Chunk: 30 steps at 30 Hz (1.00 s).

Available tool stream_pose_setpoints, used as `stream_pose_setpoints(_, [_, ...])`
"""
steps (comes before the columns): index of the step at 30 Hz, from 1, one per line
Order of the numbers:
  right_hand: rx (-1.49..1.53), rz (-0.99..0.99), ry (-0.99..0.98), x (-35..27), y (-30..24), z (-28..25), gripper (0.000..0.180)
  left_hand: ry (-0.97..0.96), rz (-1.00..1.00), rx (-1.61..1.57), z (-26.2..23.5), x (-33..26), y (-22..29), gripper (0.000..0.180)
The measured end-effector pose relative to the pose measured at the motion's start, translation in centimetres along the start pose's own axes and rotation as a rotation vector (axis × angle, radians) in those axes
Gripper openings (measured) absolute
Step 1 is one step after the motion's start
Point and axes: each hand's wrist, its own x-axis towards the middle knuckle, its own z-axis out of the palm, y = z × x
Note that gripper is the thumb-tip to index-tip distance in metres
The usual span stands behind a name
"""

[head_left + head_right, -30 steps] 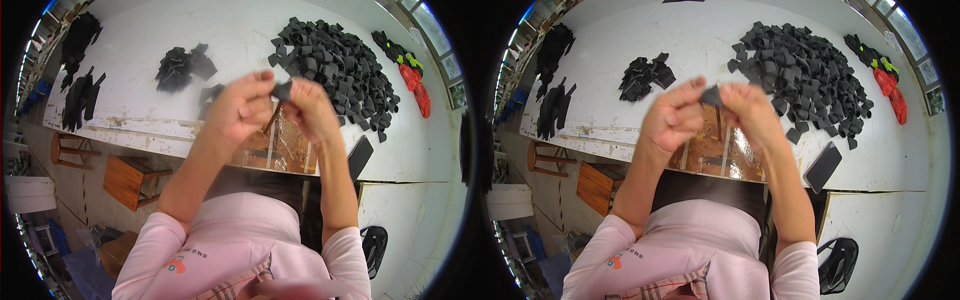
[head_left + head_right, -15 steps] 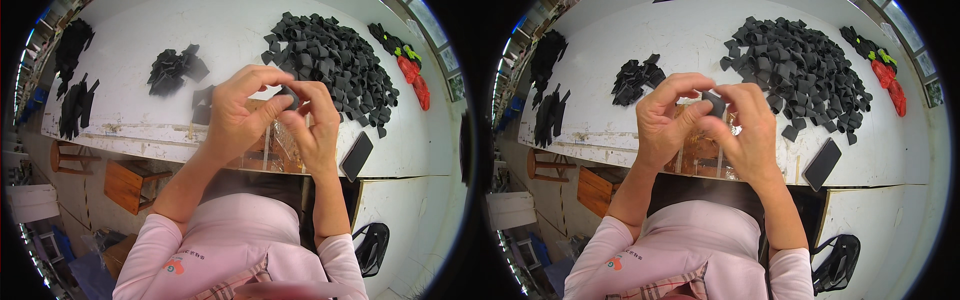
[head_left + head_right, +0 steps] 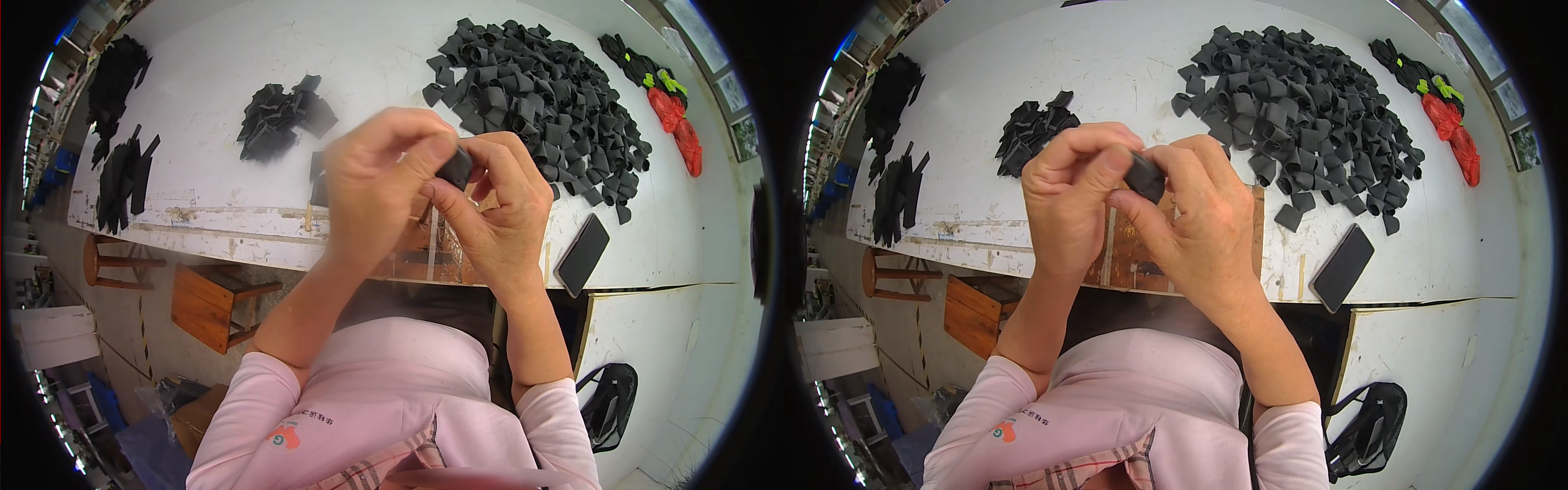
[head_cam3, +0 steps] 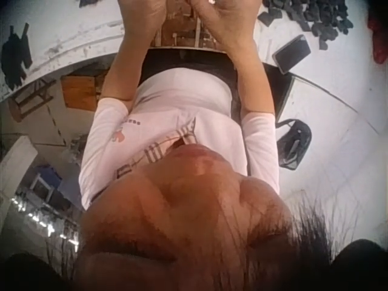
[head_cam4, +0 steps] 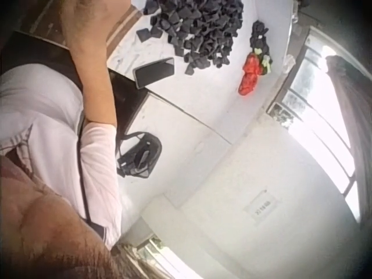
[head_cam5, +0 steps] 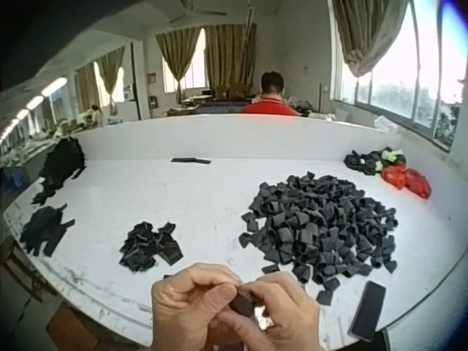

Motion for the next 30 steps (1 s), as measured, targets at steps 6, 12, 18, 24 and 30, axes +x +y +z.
stream_pose_setpoints(6, [0.015, 0.006, 0.024, 0.5, -1.1, -0.4, 0.015, 0.199, -0.225, -0.591, -0.9, -0.2, -0.5, 0.014])
stream_pose_setpoints(12, [-0.033, -0.039, 0.052, -0.4, 0.9, 0.3, 0.008, 0.198, -0.288, -0.466, -0.9, -1.3, -0.8, 0.010])
stream_pose_setpoints(18, [-0.055, -0.091, 0.046, -0.1, 0.8, 0.3, 0.006, 0.204, -0.222, -0.374, -1.0, -1.5, -0.9, 0.015])
stream_pose_setpoints(24, [0.112, 0.017, -0.041, -0.2, 1.3, -0.3, 0.006, -0.008, -0.135, 0.104, -0.5, -0.6, 0.7, 0.015])
stream_pose_setpoints(30, [0.318, 0.200, -0.086, 0.3, 1.1, -0.5, 0.009, -0.101, 0.122, 0.423, -0.6, 0.9, 1.4, 0.009])
